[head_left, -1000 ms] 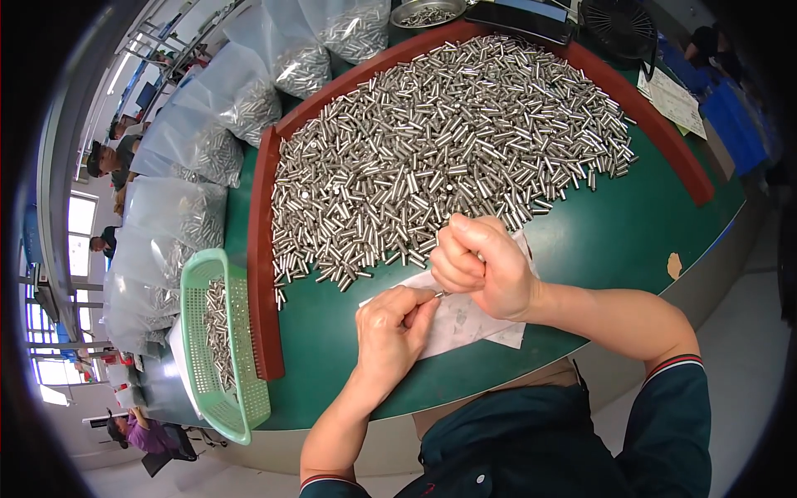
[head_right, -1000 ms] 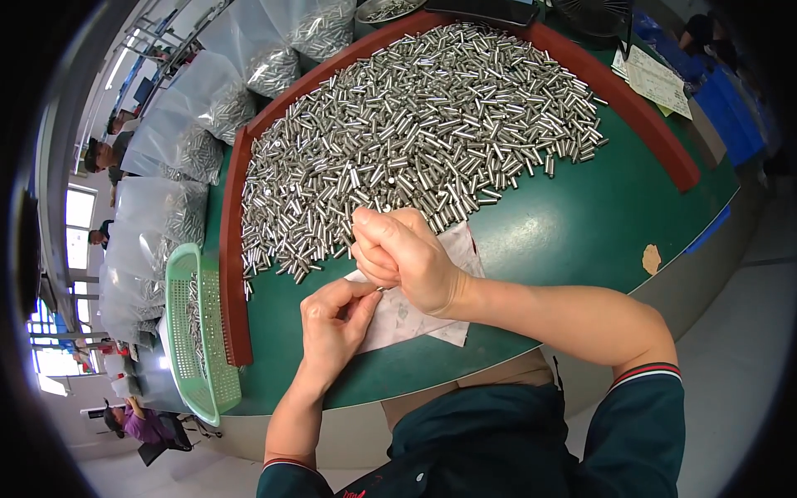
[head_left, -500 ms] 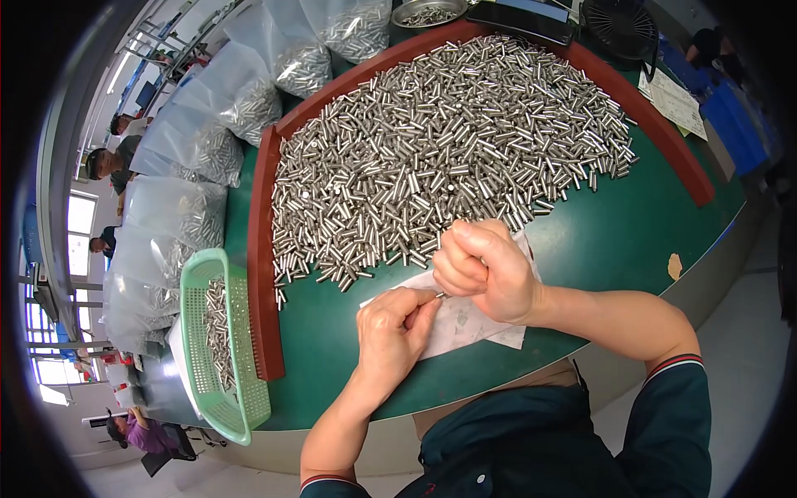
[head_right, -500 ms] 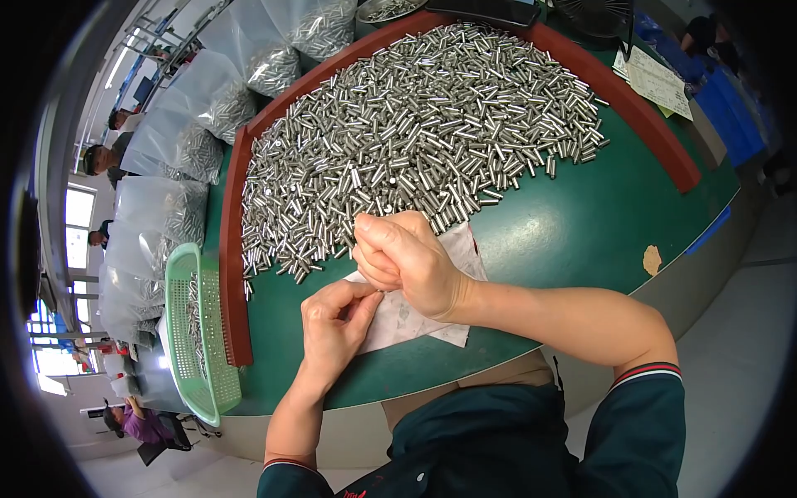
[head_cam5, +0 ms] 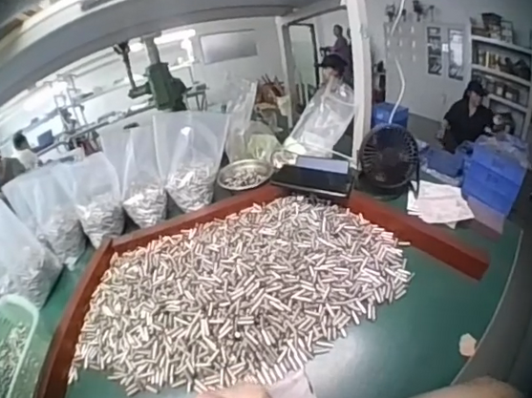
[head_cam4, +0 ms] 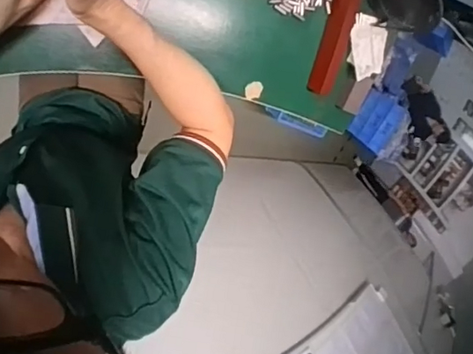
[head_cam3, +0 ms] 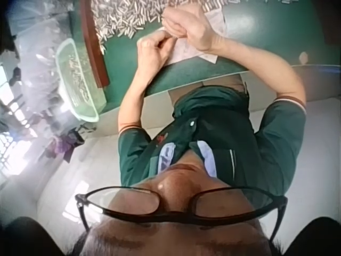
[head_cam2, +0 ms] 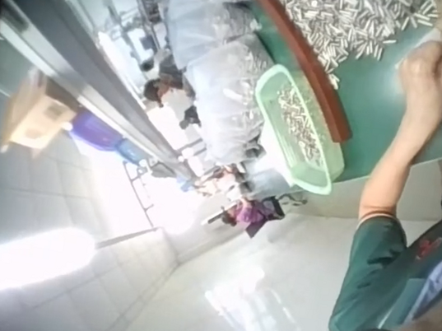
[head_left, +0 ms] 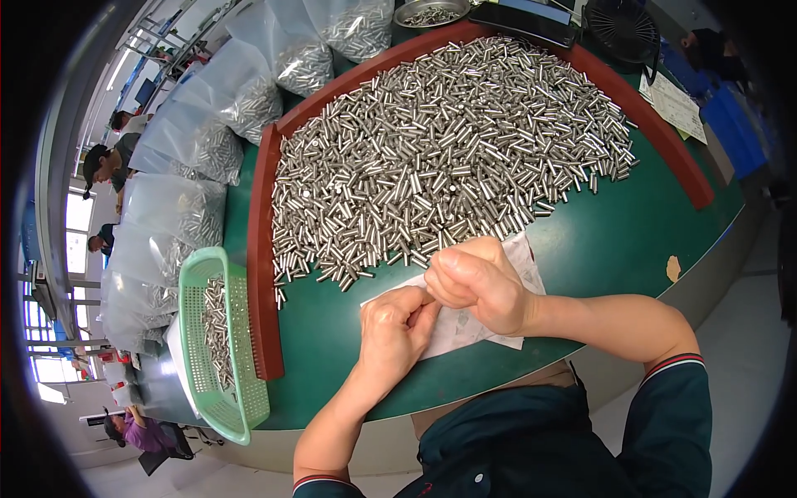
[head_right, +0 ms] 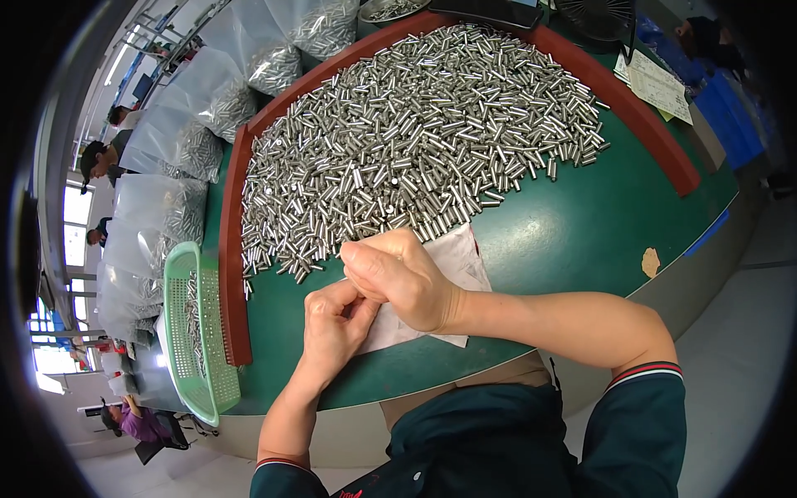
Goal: Inspecting and sorting small cylindrical metal parts on a workbench in a manufacturing setting.
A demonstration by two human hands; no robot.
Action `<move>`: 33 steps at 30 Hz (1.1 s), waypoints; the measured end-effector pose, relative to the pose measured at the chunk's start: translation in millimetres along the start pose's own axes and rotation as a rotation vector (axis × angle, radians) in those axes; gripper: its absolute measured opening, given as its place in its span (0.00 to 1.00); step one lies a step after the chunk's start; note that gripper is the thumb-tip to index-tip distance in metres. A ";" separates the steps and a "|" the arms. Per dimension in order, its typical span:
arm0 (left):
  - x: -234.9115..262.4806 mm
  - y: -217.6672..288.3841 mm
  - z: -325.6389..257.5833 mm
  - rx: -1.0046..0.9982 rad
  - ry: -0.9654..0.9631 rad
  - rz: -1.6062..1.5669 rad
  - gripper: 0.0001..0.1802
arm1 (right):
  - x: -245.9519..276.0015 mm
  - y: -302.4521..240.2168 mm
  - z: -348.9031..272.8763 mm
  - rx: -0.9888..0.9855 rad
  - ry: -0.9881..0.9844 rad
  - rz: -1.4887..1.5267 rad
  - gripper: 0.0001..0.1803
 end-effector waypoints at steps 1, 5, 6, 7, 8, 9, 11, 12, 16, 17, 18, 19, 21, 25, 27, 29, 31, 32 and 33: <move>0.1 -0.1 0.3 -0.003 -0.001 -0.009 0.03 | -0.8 0.0 -0.3 0.000 0.000 0.000 0.22; -0.6 -3.7 0.0 0.015 -0.009 -0.018 0.03 | 0.9 2.9 1.7 -0.014 0.020 -0.060 0.22; -0.5 -2.8 0.5 0.012 -0.009 -0.018 0.03 | 1.9 3.8 2.3 -0.023 0.024 -0.068 0.22; -1.1 -2.2 1.0 0.015 -0.017 -0.018 0.03 | 1.6 3.2 2.0 -0.020 0.024 -0.070 0.22; -1.6 -1.6 1.6 0.019 -0.024 -0.018 0.03 | 1.6 1.3 1.3 -0.004 0.037 -0.070 0.21; -0.3 -0.3 1.6 0.003 -0.004 -0.013 0.03 | 0.4 0.0 2.5 0.017 0.043 -0.068 0.22; 1.7 4.4 -1.0 -0.042 0.005 0.022 0.03 | 0.3 1.4 0.6 -0.005 0.035 0.013 0.21; 2.7 4.7 -2.7 -0.042 0.013 0.026 0.03 | 2.2 -2.2 -1.2 -0.006 0.039 0.042 0.21; 26.6 -10.6 -3.2 0.093 0.079 -0.264 0.03 | 12.3 -4.1 1.1 0.020 0.070 0.143 0.22; 24.5 -28.4 -3.6 0.186 0.104 -0.622 0.04 | 13.8 -2.7 1.1 0.014 0.071 0.160 0.22; 16.2 -42.7 -7.4 0.404 0.059 -0.999 0.03 | 12.7 -3.2 2.0 0.019 0.072 0.141 0.22; 14.4 -48.0 -7.6 0.443 0.020 -1.193 0.02 | 11.3 -3.2 2.3 0.009 0.080 0.141 0.23; 11.4 -60.2 -9.0 0.516 0.010 -1.391 0.04 | 10.8 -0.7 2.5 -0.014 0.089 0.156 0.23; 14.2 -63.7 -8.8 0.520 0.029 -1.374 0.08 | 15.2 -0.7 3.0 0.001 0.094 0.173 0.23; 13.3 -63.7 -8.5 0.518 0.013 -1.377 0.09 | 15.0 -3.4 4.2 0.007 0.089 0.171 0.23; 13.5 -62.3 -9.1 0.520 0.012 -1.376 0.09 | 14.9 -3.7 4.1 0.009 0.082 0.174 0.23; 13.6 -62.4 -9.3 0.524 0.008 -1.375 0.09 | 14.6 -3.7 4.3 0.011 0.078 0.178 0.23; 13.7 -63.2 -9.2 0.524 0.008 -1.378 0.10 | 14.5 -3.5 4.5 0.012 0.077 0.175 0.23; 13.6 -63.5 -9.0 0.525 0.008 -1.380 0.10 | 14.7 -3.5 4.5 0.012 0.076 0.173 0.23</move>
Point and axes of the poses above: each hand's wrist, its own z-axis towards the middle knuckle, its own x-axis out of the back of the hand, y = z × x, the point moved 9 cm from there along z, towards the middle knuckle, and after that the axes turned 4 degrees about -z, right-handed, at the moved point
